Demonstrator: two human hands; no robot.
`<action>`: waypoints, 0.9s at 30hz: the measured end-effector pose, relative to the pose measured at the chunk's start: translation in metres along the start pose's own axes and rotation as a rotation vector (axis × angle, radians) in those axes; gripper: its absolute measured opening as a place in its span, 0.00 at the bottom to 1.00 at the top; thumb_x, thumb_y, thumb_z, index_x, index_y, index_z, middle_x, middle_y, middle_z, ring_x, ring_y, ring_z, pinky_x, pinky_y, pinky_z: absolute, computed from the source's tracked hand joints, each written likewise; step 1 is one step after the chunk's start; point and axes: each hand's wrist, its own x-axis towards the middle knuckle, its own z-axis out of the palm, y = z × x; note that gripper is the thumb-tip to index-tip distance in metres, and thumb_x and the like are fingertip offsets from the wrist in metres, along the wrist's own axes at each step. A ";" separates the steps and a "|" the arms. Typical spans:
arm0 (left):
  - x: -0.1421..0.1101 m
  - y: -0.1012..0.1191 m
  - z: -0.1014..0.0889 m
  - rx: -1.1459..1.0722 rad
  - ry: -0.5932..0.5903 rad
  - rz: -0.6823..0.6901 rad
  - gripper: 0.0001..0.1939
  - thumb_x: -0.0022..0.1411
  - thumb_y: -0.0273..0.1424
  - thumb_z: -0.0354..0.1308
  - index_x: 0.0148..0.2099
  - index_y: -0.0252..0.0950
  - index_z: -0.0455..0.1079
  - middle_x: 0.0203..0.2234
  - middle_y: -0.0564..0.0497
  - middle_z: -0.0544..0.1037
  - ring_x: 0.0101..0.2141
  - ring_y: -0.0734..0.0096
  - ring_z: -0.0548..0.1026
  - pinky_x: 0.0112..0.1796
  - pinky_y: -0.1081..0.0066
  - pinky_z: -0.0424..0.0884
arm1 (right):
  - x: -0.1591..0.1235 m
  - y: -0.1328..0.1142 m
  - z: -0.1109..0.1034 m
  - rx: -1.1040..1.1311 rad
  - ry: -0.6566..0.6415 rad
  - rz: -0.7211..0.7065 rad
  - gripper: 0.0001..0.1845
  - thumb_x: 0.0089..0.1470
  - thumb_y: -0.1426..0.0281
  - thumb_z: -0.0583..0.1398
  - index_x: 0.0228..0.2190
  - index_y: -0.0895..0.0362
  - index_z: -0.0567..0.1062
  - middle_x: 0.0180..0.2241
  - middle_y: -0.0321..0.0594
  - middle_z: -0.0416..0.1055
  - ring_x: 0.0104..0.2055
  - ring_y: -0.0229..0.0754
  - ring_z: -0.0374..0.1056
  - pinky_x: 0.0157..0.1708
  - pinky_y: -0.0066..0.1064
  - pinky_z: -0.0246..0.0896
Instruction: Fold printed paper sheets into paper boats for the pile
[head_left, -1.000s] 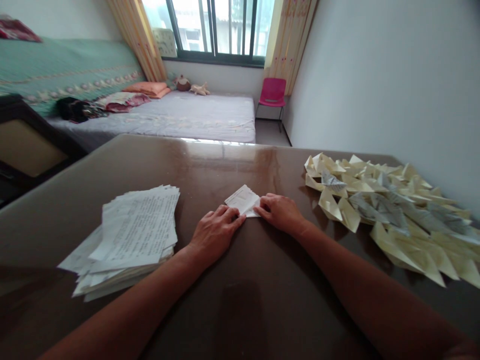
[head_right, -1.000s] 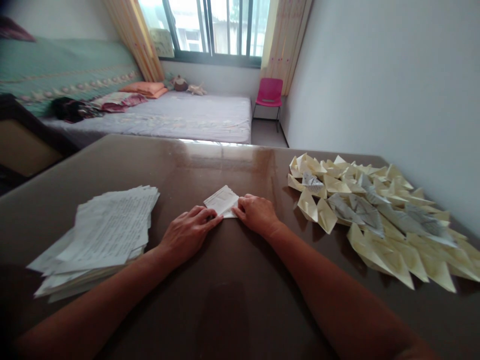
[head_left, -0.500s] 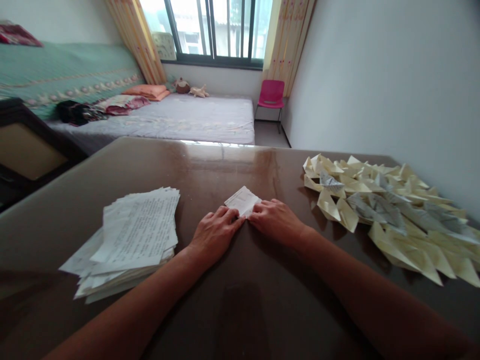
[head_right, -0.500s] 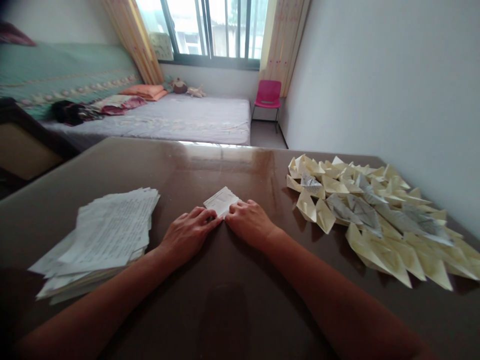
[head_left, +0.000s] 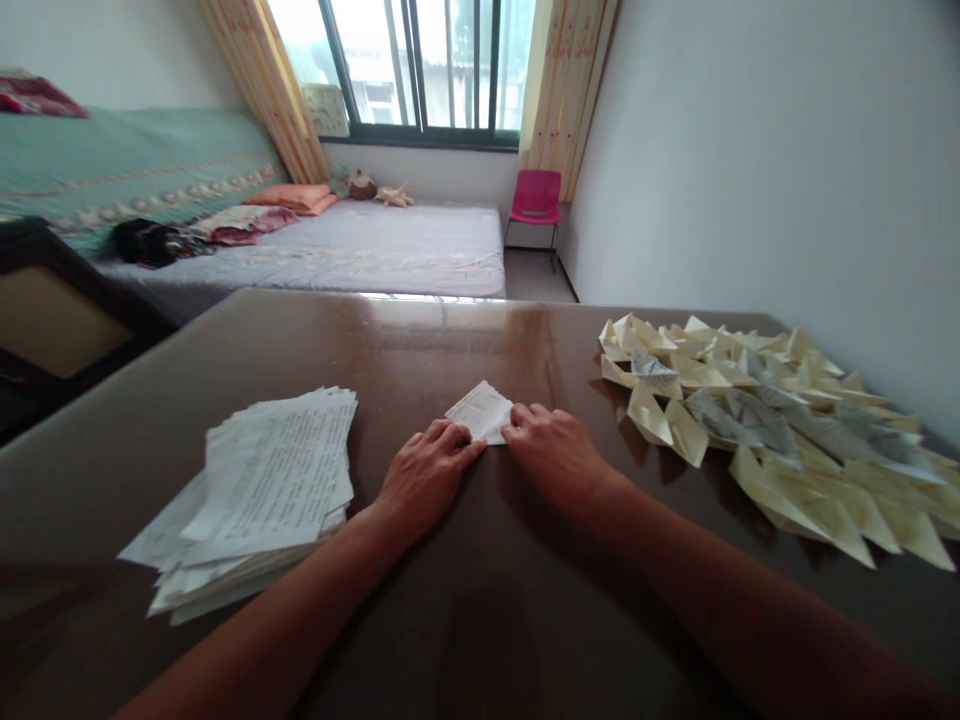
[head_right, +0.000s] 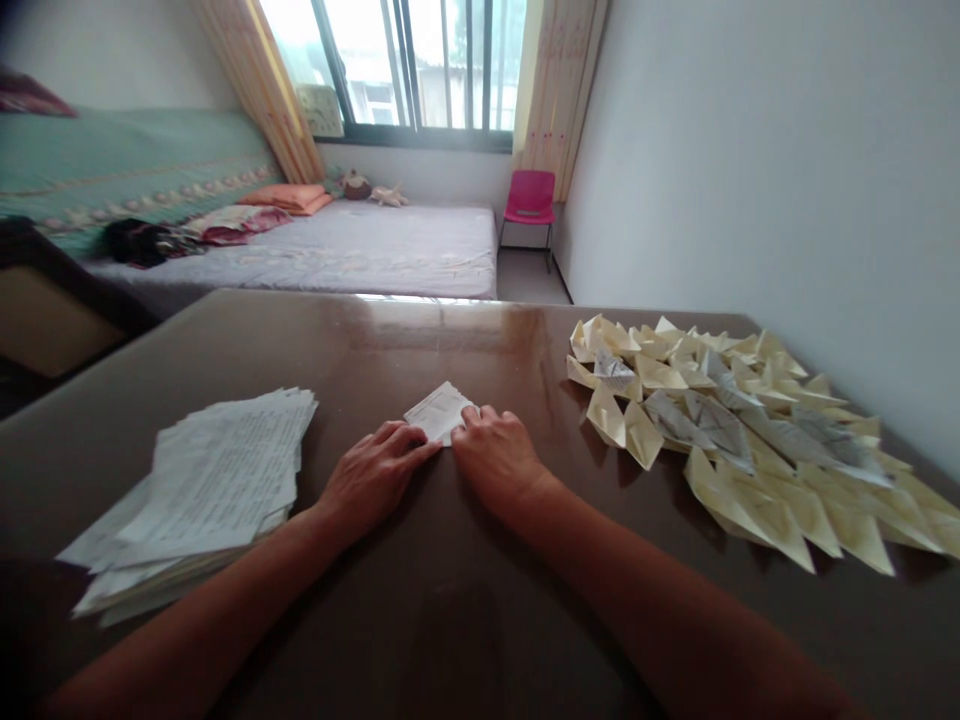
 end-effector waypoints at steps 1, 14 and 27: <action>0.000 -0.002 0.001 -0.009 0.021 -0.019 0.18 0.65 0.28 0.50 0.56 0.46 0.66 0.46 0.48 0.73 0.48 0.60 0.67 0.42 0.63 0.70 | 0.002 -0.001 0.004 0.009 -0.019 -0.009 0.12 0.60 0.74 0.53 0.38 0.57 0.76 0.42 0.50 0.72 0.41 0.47 0.68 0.34 0.34 0.58; 0.001 -0.017 -0.001 0.005 0.046 0.013 0.17 0.66 0.31 0.50 0.57 0.38 0.66 0.51 0.46 0.72 0.47 0.61 0.71 0.47 0.62 0.72 | 0.023 0.045 0.045 0.100 0.159 -0.171 0.07 0.61 0.73 0.55 0.38 0.58 0.74 0.41 0.43 0.73 0.45 0.43 0.65 0.46 0.34 0.54; 0.001 0.000 -0.012 -0.159 0.090 0.109 0.12 0.66 0.26 0.49 0.47 0.34 0.72 0.37 0.48 0.77 0.39 0.66 0.71 0.40 0.68 0.72 | 0.031 0.053 0.066 0.556 0.379 -0.312 0.10 0.58 0.77 0.55 0.37 0.57 0.77 0.38 0.43 0.75 0.44 0.41 0.66 0.47 0.33 0.61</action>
